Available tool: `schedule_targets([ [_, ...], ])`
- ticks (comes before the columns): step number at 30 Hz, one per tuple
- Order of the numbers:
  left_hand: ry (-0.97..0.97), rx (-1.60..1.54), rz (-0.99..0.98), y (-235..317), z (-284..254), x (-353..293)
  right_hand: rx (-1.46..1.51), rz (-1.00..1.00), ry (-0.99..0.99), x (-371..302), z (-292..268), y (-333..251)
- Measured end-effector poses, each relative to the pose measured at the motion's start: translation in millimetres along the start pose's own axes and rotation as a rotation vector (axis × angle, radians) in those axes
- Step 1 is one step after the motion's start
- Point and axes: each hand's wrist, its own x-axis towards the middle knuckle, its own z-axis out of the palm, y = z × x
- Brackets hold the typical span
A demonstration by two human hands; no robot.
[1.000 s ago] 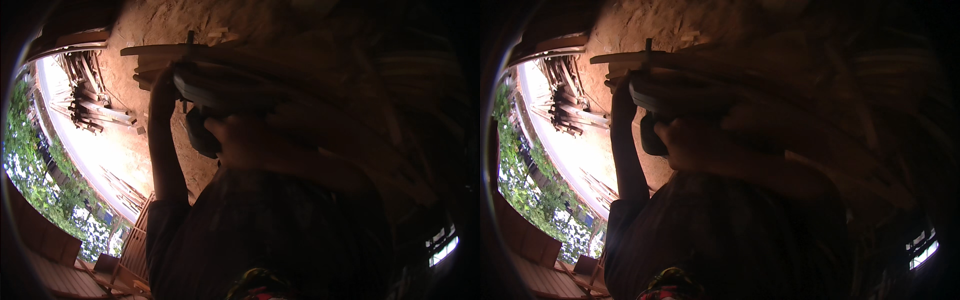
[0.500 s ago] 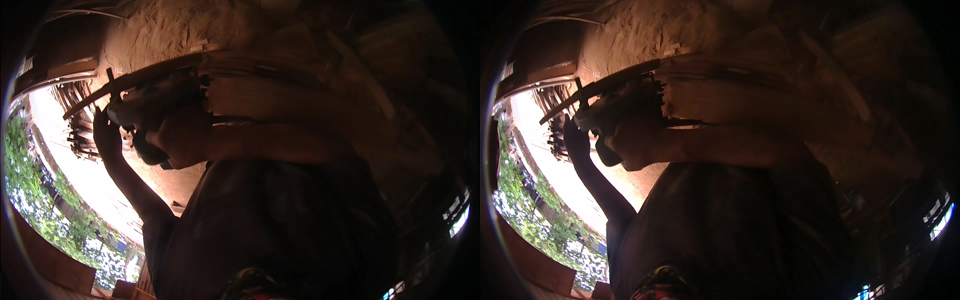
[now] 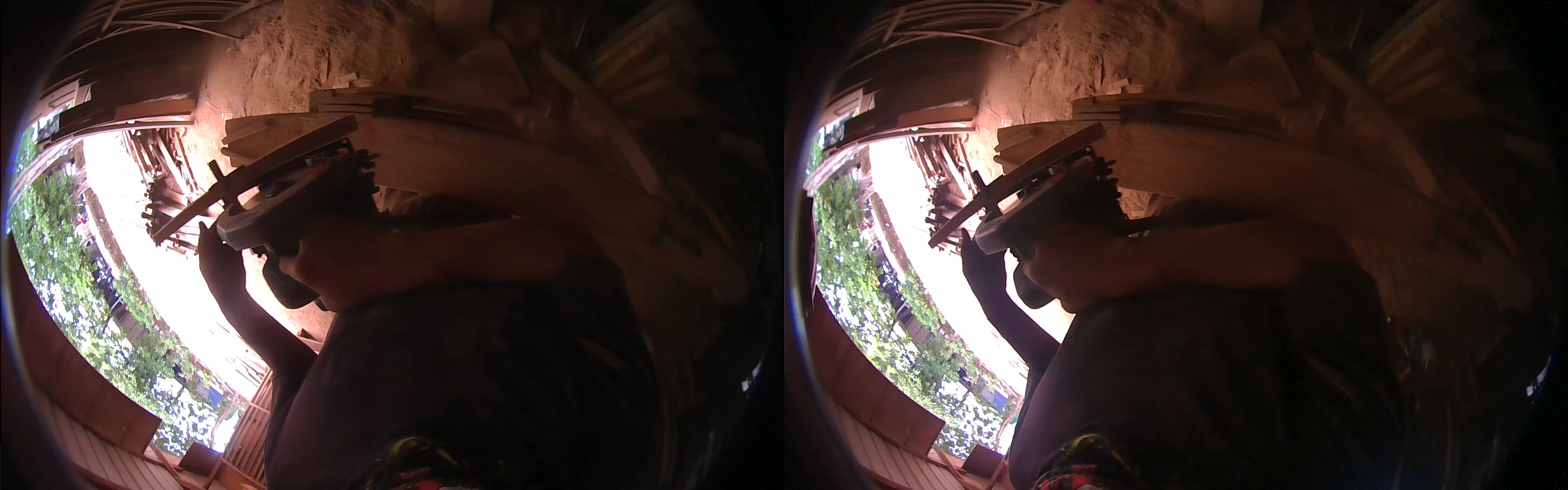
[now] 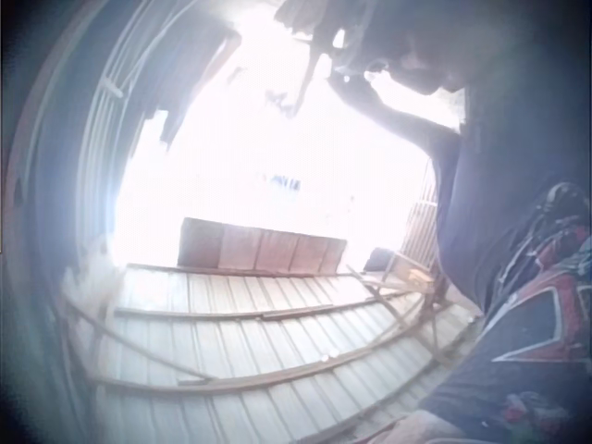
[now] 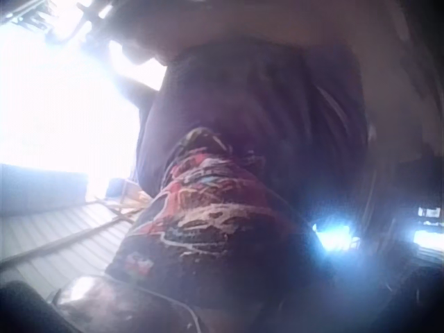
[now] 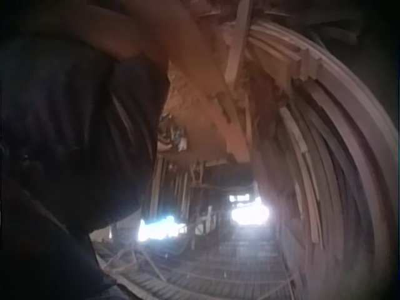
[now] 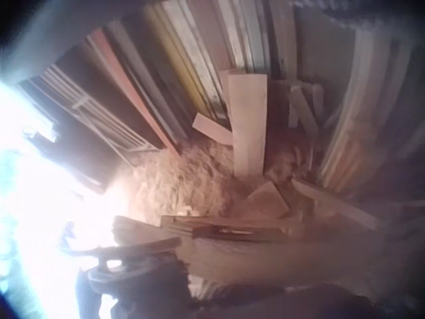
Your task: The person uses a circular saw to cut a wooden plank into smaller pieces. They position the wood, make cuts, and handle the resulting pieces, repeating the process several times.
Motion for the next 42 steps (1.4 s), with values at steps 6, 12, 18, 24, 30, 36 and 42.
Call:
schedule_targets([
  [6, -0.012, -0.152, -0.042, 74, -4, -46, 0.038, 0.144, -0.055, -57, -11, -18],
  [12, -0.191, -0.997, -0.023, 107, 8, -30, 0.066, 0.202, 0.139, -114, -15, -26],
  [18, -0.328, -1.452, 0.185, 135, 32, -4, 0.045, 0.281, 0.434, -152, -40, -33],
  [24, -0.283, -1.563, -0.249, 123, 120, 5, 0.043, 0.499, 0.642, -176, -71, -24],
  [30, -0.163, -1.485, -0.411, 121, 206, 38, -0.035, 1.047, 0.894, -148, -87, -10],
  [36, 0.08, -1.186, -0.147, 143, 243, 59, 0.104, 1.27, 1.176, -114, -86, -7],
  [42, 0.157, -1.01, 0.059, 138, 253, 61, 0.031, 1.396, 1.233, -76, -88, -15],
])
